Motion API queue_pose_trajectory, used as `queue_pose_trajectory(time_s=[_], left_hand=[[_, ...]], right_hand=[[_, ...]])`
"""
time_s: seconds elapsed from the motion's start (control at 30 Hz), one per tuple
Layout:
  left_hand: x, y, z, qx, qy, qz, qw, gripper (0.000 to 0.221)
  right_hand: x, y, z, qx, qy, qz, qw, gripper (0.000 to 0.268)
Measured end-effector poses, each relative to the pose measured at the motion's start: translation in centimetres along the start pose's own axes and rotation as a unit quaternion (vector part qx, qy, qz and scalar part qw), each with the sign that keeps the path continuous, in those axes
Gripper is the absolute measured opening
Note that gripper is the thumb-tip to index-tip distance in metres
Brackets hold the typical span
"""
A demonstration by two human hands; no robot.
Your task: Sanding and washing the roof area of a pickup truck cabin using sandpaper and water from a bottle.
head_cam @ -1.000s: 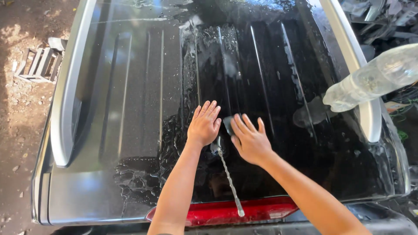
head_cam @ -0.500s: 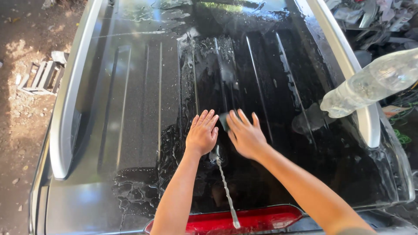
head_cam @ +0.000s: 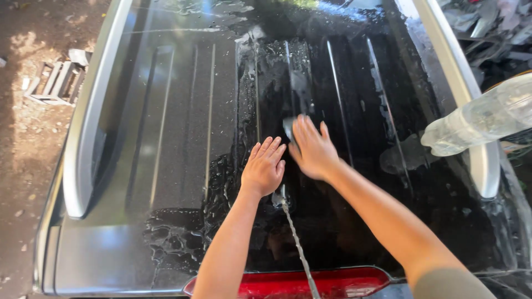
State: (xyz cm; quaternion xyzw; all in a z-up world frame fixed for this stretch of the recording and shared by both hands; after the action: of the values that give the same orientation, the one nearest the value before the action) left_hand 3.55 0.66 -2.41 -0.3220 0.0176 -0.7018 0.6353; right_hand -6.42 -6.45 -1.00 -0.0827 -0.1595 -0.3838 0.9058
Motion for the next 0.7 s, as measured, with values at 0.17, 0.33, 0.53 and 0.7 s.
queue_pose_trajectory(time_s=[0.17, 0.33, 0.53, 0.7], left_hand=[[0.3, -0.4, 0.4, 0.006, -0.005, 0.006, 1.0, 0.049], [0.5, 0.1, 0.3, 0.005, -0.014, 0.001, 1.0, 0.049], [0.4, -0.1, 0.2, -0.003, 0.007, 0.0, 1.0, 0.05], [0.5, -0.4, 0.9, 0.0, -0.01, 0.011, 1.0, 0.05]], right_hand=[[-4.2, -0.2, 2.1, 0.034, 0.056, 0.041, 0.997, 0.074], [8.3, -6.3, -3.4, 0.004, 0.055, -0.067, 0.996, 0.073], [0.6, -3.0, 0.0, -0.025, -0.003, -0.066, 0.997, 0.073], [-5.0, -1.5, 2.1, -0.021, 0.009, -0.009, 1.0, 0.069]])
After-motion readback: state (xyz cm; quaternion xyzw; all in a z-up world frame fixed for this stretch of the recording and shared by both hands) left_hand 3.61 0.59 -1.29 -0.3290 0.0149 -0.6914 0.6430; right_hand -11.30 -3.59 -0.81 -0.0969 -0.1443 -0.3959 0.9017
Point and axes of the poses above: each hand's wrist, its own x-axis towards the middle knuckle, its own z-axis out of the back of the hand, y = z × x, the point moved 10 cm from there along x, towards the middle knuckle, and after that the axes turned 11 degrees about -y, right-handed, at the moved point
